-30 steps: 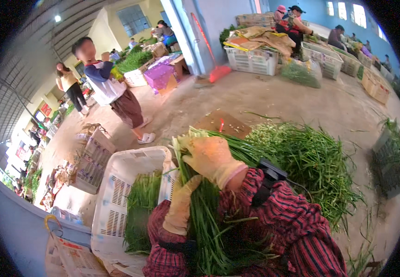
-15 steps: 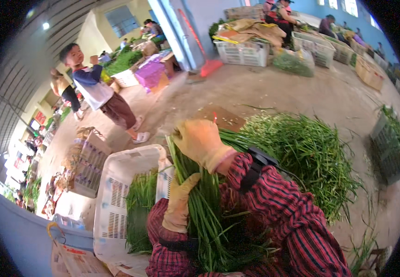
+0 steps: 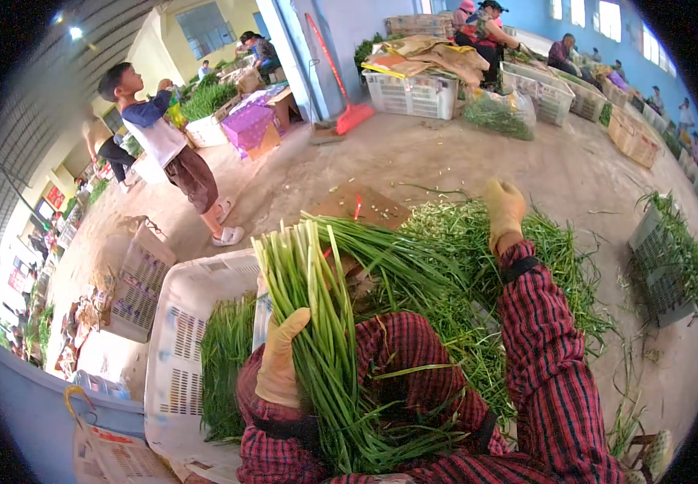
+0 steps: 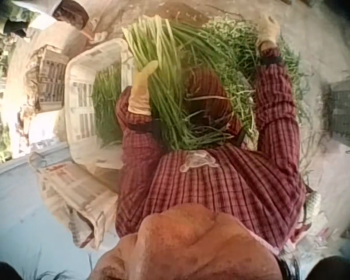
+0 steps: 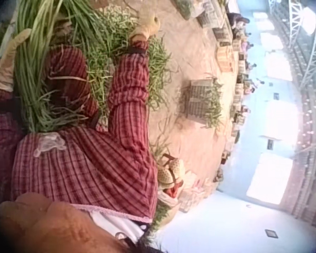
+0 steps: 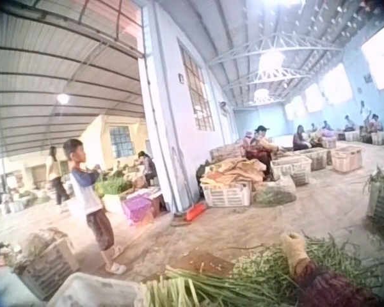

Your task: The person cleans a bunch of chives by hand, pulling off individual leaves, and then ties the bunch with a red band before trimming the root ends with a knife and placing it into a white plastic crate.

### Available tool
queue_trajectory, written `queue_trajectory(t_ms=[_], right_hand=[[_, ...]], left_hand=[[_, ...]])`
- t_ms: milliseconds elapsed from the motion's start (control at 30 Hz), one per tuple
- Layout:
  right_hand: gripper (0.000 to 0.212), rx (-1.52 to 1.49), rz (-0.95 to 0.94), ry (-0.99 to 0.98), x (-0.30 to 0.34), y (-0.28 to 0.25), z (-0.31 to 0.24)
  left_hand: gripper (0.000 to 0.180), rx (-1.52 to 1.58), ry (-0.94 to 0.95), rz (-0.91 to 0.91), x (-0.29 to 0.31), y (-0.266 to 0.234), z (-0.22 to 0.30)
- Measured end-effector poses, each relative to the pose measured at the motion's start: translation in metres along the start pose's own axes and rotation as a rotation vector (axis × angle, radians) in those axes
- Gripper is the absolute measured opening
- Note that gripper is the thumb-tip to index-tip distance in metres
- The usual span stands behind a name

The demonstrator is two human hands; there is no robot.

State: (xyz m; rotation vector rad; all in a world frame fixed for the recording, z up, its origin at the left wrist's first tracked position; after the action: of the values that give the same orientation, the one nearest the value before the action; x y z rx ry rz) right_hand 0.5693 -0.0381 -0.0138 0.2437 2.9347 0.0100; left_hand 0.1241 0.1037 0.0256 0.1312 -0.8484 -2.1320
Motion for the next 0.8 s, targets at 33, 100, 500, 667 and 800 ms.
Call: queue_trajectory(t_ms=[33,100,500,667,800], right_hand=[[0.024,0.157,-0.012,-0.094,0.002,-0.008,0.012],[0.038,0.05,-0.325,0.184,0.027,-0.013,0.029],[0.056,-0.501,-1.035,0.447,0.284,0.047,-0.103],[0.052,-0.647,-1.083,0.663,0.28,0.042,-0.095],[0.061,-0.543,-0.995,0.37,0.292,0.046,-0.101]], left_hand=[[0.049,-0.003,0.001,0.033,0.001,0.0,0.0],[0.049,0.012,-0.001,0.036,0.003,0.001,0.002],[0.048,0.131,-0.121,0.021,0.004,0.019,0.006],[0.044,0.07,0.011,0.008,0.004,0.016,0.008],[0.042,-0.326,0.044,0.243,-0.007,0.012,-0.002]])
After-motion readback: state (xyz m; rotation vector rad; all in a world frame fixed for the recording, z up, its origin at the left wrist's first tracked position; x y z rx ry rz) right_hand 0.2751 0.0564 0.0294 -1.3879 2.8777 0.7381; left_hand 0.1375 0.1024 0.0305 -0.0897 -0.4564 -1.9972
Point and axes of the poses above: each hand's wrist, its own x-axis away from the middle knuckle, its own y-axis out of the palm, z = x × y, the point moved 2 cm from there along -x, towards the middle knuckle, and after that the axes turned 14 degrees about z, right-handed, at the moved point
